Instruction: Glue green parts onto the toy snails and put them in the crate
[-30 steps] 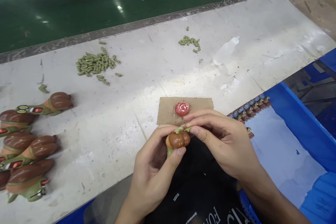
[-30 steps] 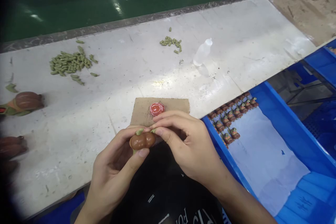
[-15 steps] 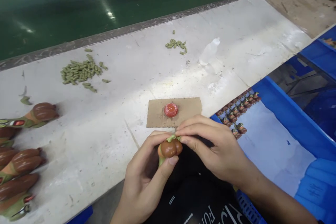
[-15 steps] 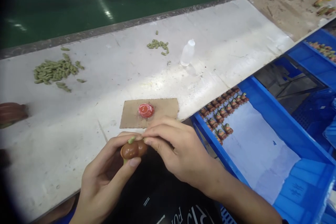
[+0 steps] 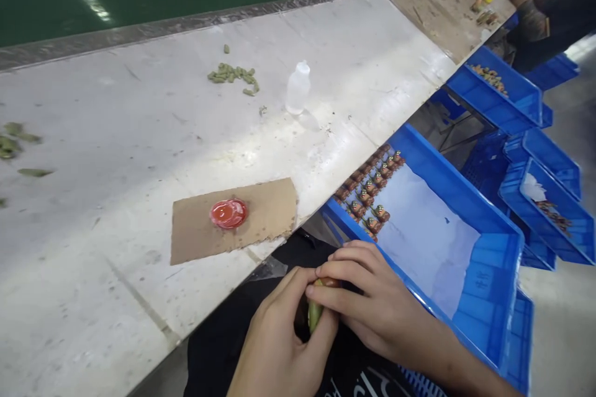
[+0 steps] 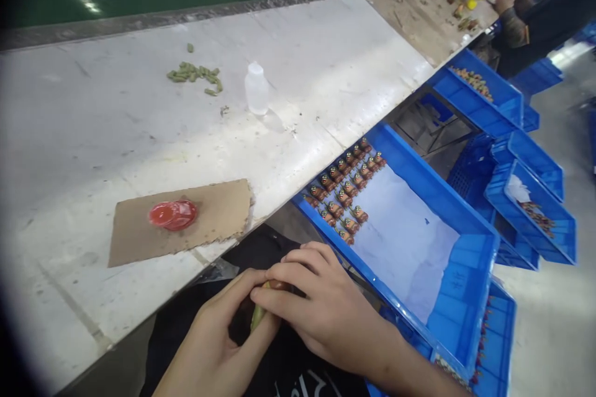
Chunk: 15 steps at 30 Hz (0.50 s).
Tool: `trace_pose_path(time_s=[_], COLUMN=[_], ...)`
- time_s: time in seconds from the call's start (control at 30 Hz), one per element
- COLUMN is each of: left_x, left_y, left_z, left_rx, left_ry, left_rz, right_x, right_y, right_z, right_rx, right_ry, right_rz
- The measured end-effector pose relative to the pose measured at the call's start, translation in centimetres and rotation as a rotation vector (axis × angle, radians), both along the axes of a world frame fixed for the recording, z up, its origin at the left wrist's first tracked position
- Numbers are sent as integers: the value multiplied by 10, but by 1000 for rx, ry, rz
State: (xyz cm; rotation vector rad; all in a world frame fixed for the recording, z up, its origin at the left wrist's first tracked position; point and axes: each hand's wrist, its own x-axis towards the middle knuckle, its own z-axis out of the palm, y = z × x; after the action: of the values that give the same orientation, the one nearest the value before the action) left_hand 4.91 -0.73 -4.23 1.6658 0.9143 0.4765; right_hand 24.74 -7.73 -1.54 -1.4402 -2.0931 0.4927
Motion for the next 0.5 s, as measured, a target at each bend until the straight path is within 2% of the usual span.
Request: trace_pose_path(time_s=[0.07,0.13,0.2,0.3,0.4,0.5], left_x=[-3,-10,-18,-23,-19,-12], left_y=[1,3,5,7,5,3], left_z=[-2,-5,-12,-28,-48,-64], left_rx=[27,59,90,139,250,404], left_ry=[-7,-12,-18,-43,-121,-205], left_rz=[-10,-5,-7,-33,-36,-23], right_x=[9,33,72,142,197,223], right_y=[-2,-4,-5,-5,-6,-9], right_z=[-9,-24,-48,-94,-135,-163], right_rx=[-6,-53,-109,-176,-318,-422], right_ry=[63,131,159,119,89,71], right_rz=[-83,-302,-617,-911,-1042,-1065])
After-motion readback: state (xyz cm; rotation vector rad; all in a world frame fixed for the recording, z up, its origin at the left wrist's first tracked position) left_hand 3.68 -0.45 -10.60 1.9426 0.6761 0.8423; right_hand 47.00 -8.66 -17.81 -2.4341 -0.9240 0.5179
